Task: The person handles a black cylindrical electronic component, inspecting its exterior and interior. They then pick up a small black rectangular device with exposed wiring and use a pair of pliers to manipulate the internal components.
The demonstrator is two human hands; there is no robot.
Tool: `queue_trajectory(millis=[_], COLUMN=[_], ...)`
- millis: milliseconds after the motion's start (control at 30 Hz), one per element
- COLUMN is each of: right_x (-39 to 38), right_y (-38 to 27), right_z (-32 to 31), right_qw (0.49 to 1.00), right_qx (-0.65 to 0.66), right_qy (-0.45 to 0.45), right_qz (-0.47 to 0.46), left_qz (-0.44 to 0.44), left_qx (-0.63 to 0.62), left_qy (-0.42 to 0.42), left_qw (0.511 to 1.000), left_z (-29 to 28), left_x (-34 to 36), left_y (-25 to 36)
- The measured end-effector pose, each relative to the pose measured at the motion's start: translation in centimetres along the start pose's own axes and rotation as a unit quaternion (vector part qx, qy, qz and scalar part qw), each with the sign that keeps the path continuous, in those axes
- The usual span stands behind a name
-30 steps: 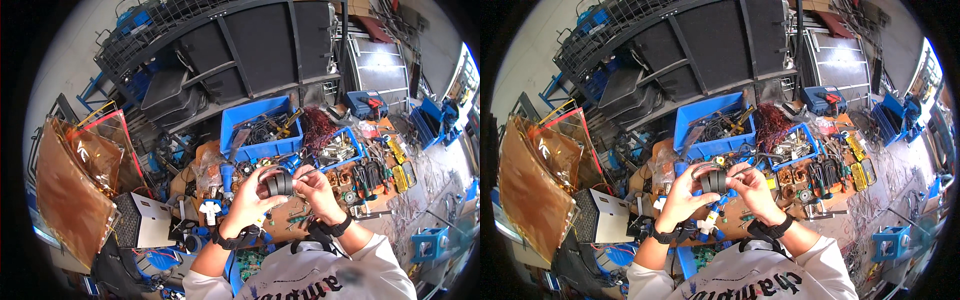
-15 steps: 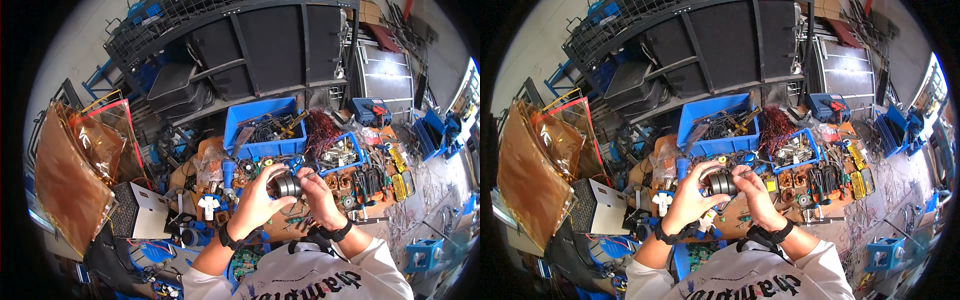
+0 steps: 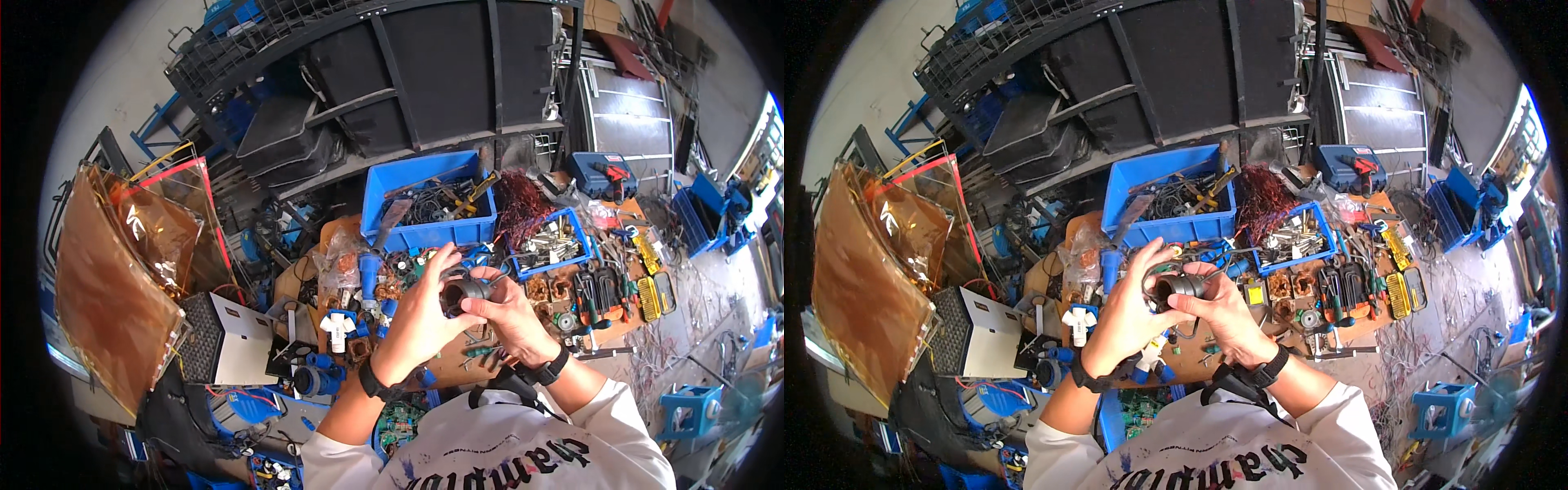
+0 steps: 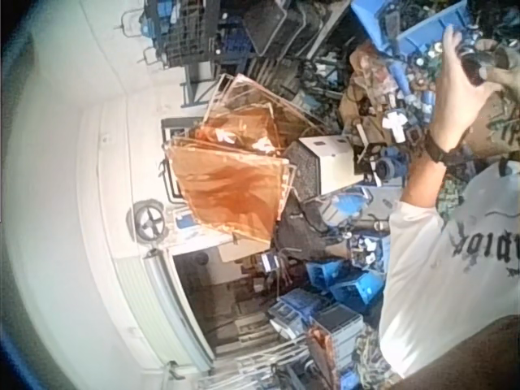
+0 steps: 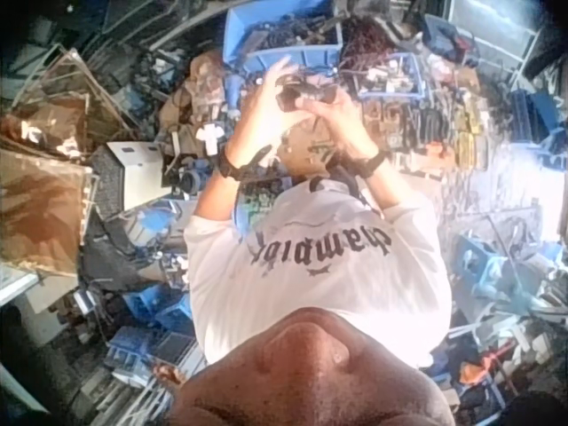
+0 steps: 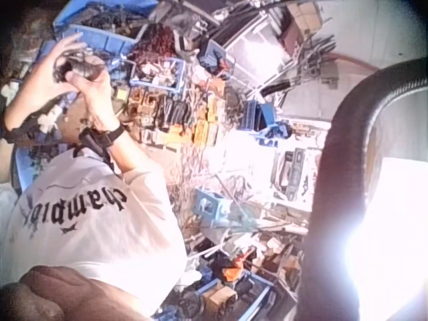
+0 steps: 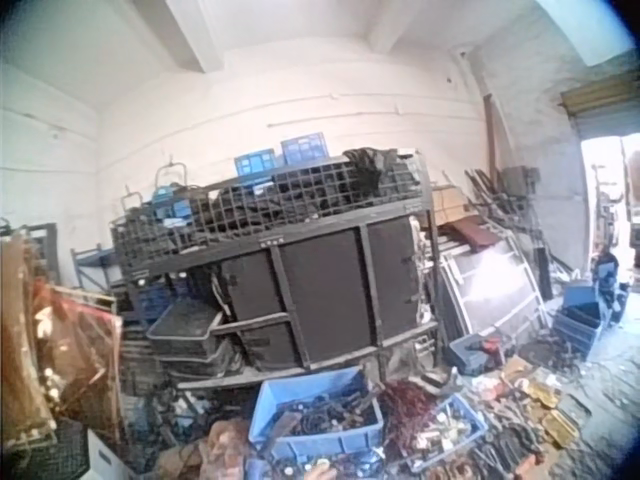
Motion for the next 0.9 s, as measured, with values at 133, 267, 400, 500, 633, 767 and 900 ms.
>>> queue_trajectory(millis=[133,267,400,500,633,767,900], right_x=[-0.2,-0.1,-0.3,-0.5,-0.6,-0.6,-0.6], right_y=[0.0,-0.3,-0.4,-0.4,0.0,0.1,0.0], right_z=[-0.3,-0.9,-0.6,-0.4,-0.4,-0.8,-1.2], right_qw=[1.0,1.0,0.999,0.998,0.998,0.993,0.99], right_qx=[0.0,-0.013,-0.021,-0.042,-0.055,-0.08,-0.113], right_qy=[0.006,0.017,0.012,0.009,0.014,0.02,0.034], right_qz=[0.002,-0.022,-0.034,-0.041,-0.041,-0.079,-0.079], left_qz=[0.01,0.016,0.037,0.037,0.037,0.02,0.038], left_qx=[-0.024,0.157,0.21,0.25,0.29,0.249,0.194], left_qy=[0.069,0.117,0.097,0.073,0.045,0.03,0.036], left_qw=[0.997,0.981,0.972,0.965,0.955,0.968,0.98], left_z=[-1.4,-2.4,-1.3,-1.2,-0.5,0.0,-0.1], left_x=[-0.7,-1.7,-2.0,-2.0,-1.8,-1.5,-1.0], left_y=[0.4,2.9,3.5,3.7,3.7,2.5,3.1])
Point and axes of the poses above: each hand's wrist, its own x-axis towards the middle knuckle, its own z-axis out of the palm, y = z × x, the point moved 7 cm from there along x, towards the middle knuckle, and after that the axes turned 1 degree about -x, right-handed, at the moved point
